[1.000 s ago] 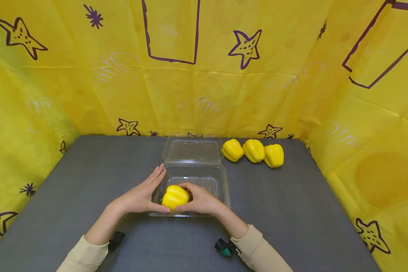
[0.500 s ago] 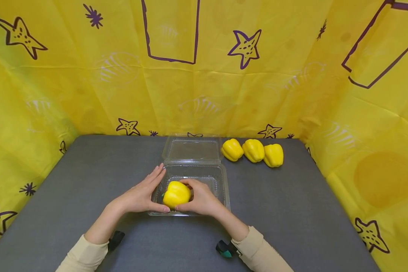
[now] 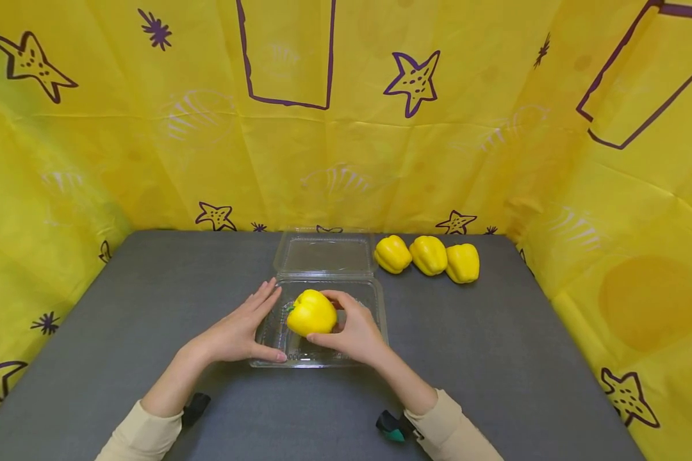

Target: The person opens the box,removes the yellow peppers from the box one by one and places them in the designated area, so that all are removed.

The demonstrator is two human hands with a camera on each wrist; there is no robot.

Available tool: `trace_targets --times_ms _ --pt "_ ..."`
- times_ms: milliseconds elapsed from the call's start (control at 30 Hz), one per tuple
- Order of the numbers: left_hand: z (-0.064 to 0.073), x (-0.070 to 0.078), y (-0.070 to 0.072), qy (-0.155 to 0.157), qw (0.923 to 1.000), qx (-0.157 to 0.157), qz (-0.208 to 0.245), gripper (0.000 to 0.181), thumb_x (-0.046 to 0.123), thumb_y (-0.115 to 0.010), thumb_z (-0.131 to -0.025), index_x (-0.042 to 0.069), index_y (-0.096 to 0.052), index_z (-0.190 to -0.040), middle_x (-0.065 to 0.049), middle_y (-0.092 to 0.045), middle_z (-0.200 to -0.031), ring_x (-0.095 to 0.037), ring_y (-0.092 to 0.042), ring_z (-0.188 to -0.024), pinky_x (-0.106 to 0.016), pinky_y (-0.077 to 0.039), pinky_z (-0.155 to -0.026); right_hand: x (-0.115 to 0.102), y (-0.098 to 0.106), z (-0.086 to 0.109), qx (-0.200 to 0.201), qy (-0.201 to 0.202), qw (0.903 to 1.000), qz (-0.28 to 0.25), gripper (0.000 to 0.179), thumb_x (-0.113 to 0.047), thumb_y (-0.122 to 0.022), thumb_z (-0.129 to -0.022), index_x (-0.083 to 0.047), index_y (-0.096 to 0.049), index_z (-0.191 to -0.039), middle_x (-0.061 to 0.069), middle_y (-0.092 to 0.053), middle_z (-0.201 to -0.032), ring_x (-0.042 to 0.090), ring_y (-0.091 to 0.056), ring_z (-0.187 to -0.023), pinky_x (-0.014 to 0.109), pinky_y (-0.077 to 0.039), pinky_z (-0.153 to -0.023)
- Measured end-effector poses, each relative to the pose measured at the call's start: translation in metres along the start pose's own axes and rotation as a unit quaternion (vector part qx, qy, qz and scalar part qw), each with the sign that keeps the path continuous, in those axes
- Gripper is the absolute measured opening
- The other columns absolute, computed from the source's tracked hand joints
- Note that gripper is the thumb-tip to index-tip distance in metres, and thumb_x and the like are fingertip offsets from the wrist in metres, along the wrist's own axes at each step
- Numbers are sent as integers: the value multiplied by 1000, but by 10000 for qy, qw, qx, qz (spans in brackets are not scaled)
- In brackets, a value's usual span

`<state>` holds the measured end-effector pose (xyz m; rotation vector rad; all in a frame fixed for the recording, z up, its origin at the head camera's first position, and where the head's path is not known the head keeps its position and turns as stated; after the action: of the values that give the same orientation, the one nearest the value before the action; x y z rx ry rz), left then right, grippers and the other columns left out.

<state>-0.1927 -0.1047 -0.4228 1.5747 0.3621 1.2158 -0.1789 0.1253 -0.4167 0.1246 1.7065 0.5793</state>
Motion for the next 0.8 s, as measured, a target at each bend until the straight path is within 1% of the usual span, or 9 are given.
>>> trace_targets --times_ms 67,167,300,467,800 --pt "1 0 0 -27 10000 27 -15 130 74 -74 -63 6 -15 -156 -9 3 -163 -26 2 -149 -49 -13 -116 1 4 2 137 -62 9997 -185 72 -25 -89 -72 -16 -54 -135 0 -58 -126 23 -55 -110 36 -55 -84" --pt "1 0 0 -57 10000 52 -21 130 74 -74 -63 5 -16 -156 -10 2 -163 -27 2 -149 -49 -13 -116 2 11 5 358 -187 9984 -393 73 -23 -90 -71 -16 -54 -134 2 -58 -125 22 -55 -111 34 -55 -83" --pt "1 0 -1 -104 9999 72 -21 130 74 -74 -63 4 -17 -156 -10 2 -163 -27 1 -149 -50 -13 -116 6 19 9 574 -330 9965 -516 73 -22 -90 -70 -19 -55 -133 3 -57 -125 22 -55 -113 32 -56 -82" --pt "1 0 -1 -84 9999 55 12 130 75 -74 -63 4 -17 -156 -10 2 -163 -27 2 -149 -50 -12 -116 6 29 13 711 -208 9944 -758 72 -16 -89 -71 -17 -54 -134 8 -56 -126 26 -53 -114 35 -55 -83" --pt "1 0 -1 -150 9999 69 -3 129 74 -74 -64 2 -17 -155 -10 3 -163 -28 1 -149 -49 -12 -117 10 47 20 1118 -260 9895 -883 73 -13 -88 -71 -12 -52 -134 8 -54 -128 25 -52 -116 30 -54 -84"
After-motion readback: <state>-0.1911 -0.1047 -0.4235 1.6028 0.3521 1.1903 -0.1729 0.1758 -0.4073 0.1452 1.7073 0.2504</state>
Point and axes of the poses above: each hand's wrist, its own z-axis away from the middle knuckle, its own y-axis out of the back of the hand, x = y × z, the point moved 4 cm from there along -z, towards the middle knuckle
